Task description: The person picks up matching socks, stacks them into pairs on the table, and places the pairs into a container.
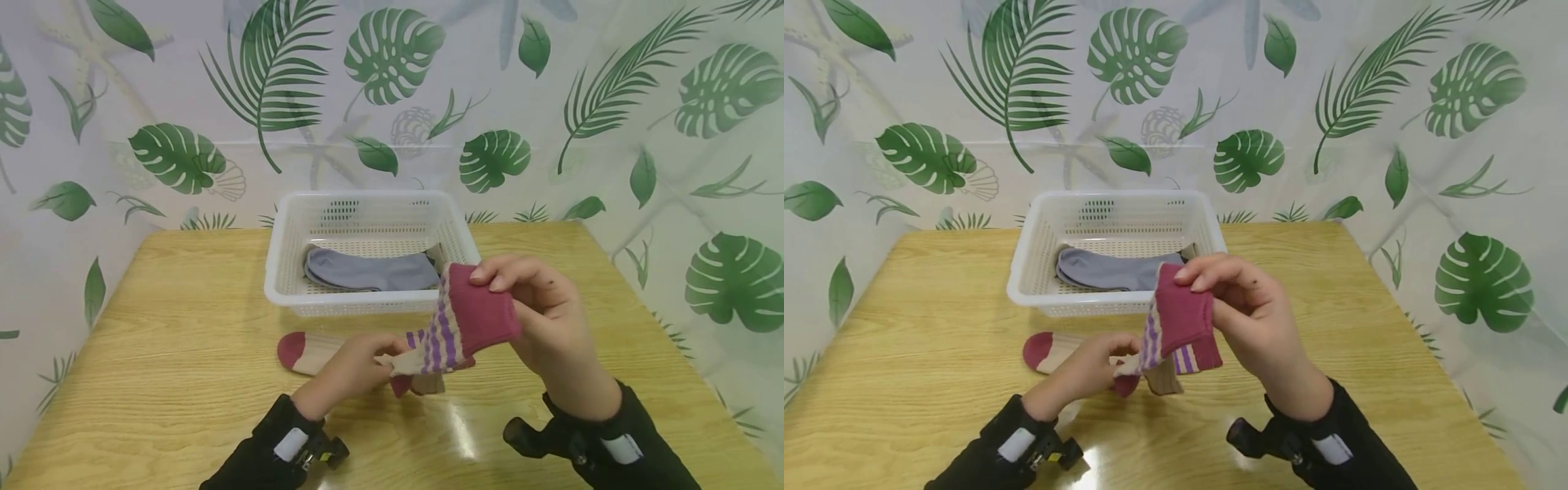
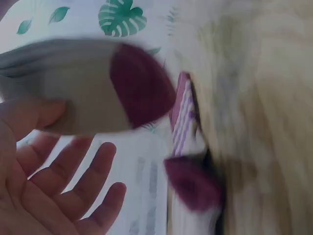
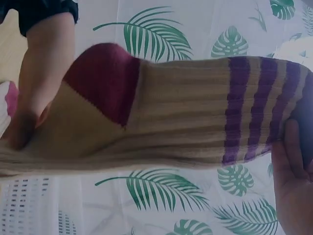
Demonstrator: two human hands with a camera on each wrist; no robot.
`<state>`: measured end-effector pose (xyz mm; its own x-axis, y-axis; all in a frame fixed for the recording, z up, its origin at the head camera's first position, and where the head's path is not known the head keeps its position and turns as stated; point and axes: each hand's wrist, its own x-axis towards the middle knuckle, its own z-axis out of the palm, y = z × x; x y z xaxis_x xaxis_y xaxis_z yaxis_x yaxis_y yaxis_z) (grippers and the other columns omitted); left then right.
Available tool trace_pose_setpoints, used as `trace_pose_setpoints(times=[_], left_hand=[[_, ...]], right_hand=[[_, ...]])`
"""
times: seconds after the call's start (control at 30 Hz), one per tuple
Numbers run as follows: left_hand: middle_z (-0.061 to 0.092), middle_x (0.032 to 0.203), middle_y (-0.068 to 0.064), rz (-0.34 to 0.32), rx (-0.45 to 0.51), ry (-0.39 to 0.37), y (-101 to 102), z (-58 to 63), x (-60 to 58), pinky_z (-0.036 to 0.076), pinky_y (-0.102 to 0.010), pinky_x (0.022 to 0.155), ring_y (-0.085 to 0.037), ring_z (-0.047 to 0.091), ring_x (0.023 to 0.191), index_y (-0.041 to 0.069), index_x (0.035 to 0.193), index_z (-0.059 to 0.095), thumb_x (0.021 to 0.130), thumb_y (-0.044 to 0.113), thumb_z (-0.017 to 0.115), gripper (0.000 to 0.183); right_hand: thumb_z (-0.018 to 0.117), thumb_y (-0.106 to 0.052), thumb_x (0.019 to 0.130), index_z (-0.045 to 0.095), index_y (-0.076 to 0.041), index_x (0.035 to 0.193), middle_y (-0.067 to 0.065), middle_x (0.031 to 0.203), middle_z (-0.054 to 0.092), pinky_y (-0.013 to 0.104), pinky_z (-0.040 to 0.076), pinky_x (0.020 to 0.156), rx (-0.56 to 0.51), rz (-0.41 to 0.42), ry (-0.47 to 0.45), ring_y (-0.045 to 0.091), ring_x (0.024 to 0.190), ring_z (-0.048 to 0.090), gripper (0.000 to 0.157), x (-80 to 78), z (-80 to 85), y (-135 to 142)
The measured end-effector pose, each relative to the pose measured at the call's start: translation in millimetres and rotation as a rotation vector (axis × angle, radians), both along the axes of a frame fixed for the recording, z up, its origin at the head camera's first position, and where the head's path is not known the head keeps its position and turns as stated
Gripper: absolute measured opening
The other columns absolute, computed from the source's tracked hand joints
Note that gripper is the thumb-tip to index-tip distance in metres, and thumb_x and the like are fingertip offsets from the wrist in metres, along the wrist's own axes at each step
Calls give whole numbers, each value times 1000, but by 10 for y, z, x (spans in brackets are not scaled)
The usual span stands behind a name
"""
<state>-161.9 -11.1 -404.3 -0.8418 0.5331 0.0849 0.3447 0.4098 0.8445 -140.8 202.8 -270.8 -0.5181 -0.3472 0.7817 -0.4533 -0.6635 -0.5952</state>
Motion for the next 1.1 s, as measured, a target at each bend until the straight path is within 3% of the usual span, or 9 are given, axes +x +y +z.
trace_pose_setpoints(times=[0.13,0.27,0.4,0.47,0.57,0.67,0.77,0.9,1.1], left_hand=[[71,93,-2,154,25,37,-215,94,6,54,-39,76,-17,63,90,16,87,66,76,7,63,15],[68,84,-4,325,73,280,-508,160,11,57,-34,67,-13,61,77,11,81,66,72,-3,61,17],[69,83,-4,429,-32,528,-728,88,18,53,-32,64,-16,59,76,10,73,69,69,-12,61,24],[70,86,-5,403,-163,555,-801,18,30,52,-36,70,-20,60,81,12,72,71,68,-11,63,24],[71,100,-9,259,-363,458,-881,-74,68,51,-45,83,-28,62,95,12,83,73,72,1,69,16],[67,114,-14,165,-442,306,-938,-103,101,47,-53,92,-35,59,107,13,98,72,79,20,70,20],[65,116,-20,273,-462,231,-1016,-89,114,46,-56,91,-39,58,107,8,106,70,84,28,66,30],[68,99,-21,479,-579,121,-1164,-67,133,54,-46,68,-34,63,83,-1,106,65,86,37,64,44],[58,64,-3,482,-615,-82,-1224,-123,118,37,-29,47,-17,49,56,5,80,62,81,44,67,39]], right_hand=[[47,11,90,56,14,105,21,116,62,29,55,85,-16,29,-49,30,110,53,18,-43,-32,96],[34,20,89,58,11,103,16,115,63,27,54,85,89,-65,-122,27,111,54,29,-95,-148,250],[29,24,83,62,3,93,3,106,67,20,52,78,463,-379,-182,16,104,58,40,-224,-478,380],[33,22,82,63,0,91,3,105,68,19,51,77,739,-490,-215,12,100,60,38,-310,-710,417],[41,16,80,65,-2,93,14,109,67,26,51,70,1137,-564,-213,16,89,59,33,-403,-1030,434],[47,10,81,63,0,103,27,115,62,32,51,64,1381,-605,-182,21,81,58,29,-447,-1234,450],[52,-1,86,56,6,115,31,115,59,35,54,62,1477,-680,-233,27,80,62,29,-457,-1322,459],[59,-24,90,59,4,109,20,96,66,33,53,61,1559,-734,-335,21,76,63,33,-467,-1400,464],[67,-29,85,56,-8,78,3,67,53,27,37,52,1652,-784,-355,15,60,47,24,-519,-1529,457]])
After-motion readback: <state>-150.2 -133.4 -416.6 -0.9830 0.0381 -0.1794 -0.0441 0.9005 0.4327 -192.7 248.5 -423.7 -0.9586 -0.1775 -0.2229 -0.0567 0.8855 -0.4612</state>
